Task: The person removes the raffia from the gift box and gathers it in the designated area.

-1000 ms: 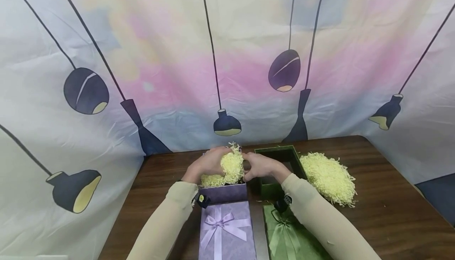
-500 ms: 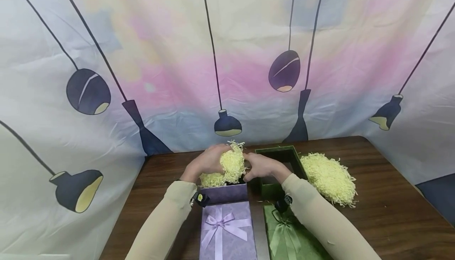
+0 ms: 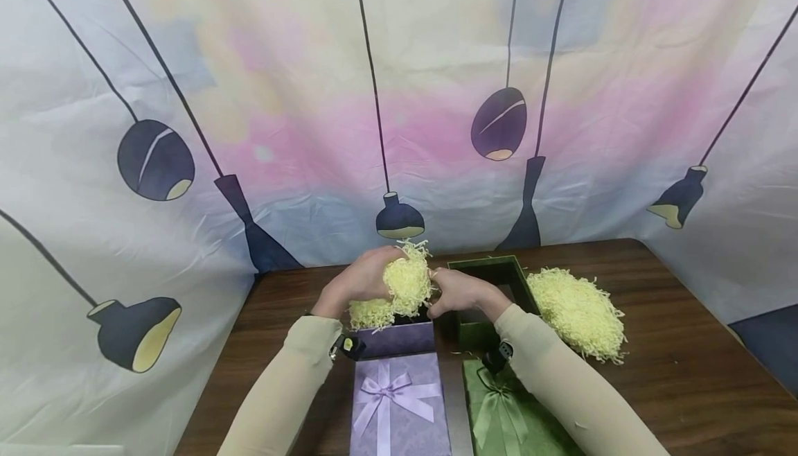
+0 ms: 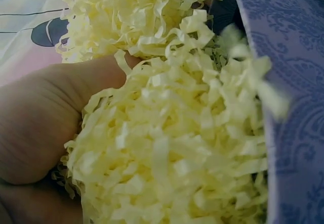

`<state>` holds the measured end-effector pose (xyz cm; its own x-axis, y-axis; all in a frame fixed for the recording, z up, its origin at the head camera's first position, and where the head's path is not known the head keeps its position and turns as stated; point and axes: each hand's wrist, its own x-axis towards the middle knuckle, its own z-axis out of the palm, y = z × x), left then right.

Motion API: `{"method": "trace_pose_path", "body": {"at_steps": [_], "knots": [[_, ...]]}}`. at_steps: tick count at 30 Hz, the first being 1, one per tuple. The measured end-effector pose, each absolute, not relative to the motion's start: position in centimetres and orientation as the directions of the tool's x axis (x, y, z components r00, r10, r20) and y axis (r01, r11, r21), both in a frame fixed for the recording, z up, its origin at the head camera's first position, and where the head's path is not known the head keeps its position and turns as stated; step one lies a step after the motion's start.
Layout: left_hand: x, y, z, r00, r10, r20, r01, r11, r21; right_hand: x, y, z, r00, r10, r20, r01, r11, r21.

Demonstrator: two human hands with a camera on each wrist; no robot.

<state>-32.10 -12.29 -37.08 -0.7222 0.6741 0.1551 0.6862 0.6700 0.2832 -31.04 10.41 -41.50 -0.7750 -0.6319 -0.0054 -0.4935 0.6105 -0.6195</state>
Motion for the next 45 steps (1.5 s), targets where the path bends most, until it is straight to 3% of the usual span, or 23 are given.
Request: {"method": "trace_pose_path", "body": {"at_steps": [12,25,37,45], "knots": [[-32.1,-13.2,-35.9,-0.737,0.644,0.205,0.673,0.669,0.316,-30.7,10.5,-41.3,-0.776,-0.630,-0.018,-0.443,0.567,-0.694],[-31.9,-14.9,-34.5,-0.776,0.579,0.250,0.630,0.691,0.355,-30.7,10.5,-41.1,-0.817,-0.572,-0.078,-0.400,0.659,-0.636],[-31.7,-17.2,-34.0,-0.779,0.536,0.324,0.626,0.693,0.358,-30.7,10.4,-41.2,-0.816,-0.572,-0.084,-0.397,0.660,-0.638],[-31.3,-19.3,-34.4,-0.813,0.456,0.363,0.577,0.718,0.389,-30.5,10.3,-40.9,-0.810,-0.580,-0.087,-0.403,0.657,-0.637]]}}
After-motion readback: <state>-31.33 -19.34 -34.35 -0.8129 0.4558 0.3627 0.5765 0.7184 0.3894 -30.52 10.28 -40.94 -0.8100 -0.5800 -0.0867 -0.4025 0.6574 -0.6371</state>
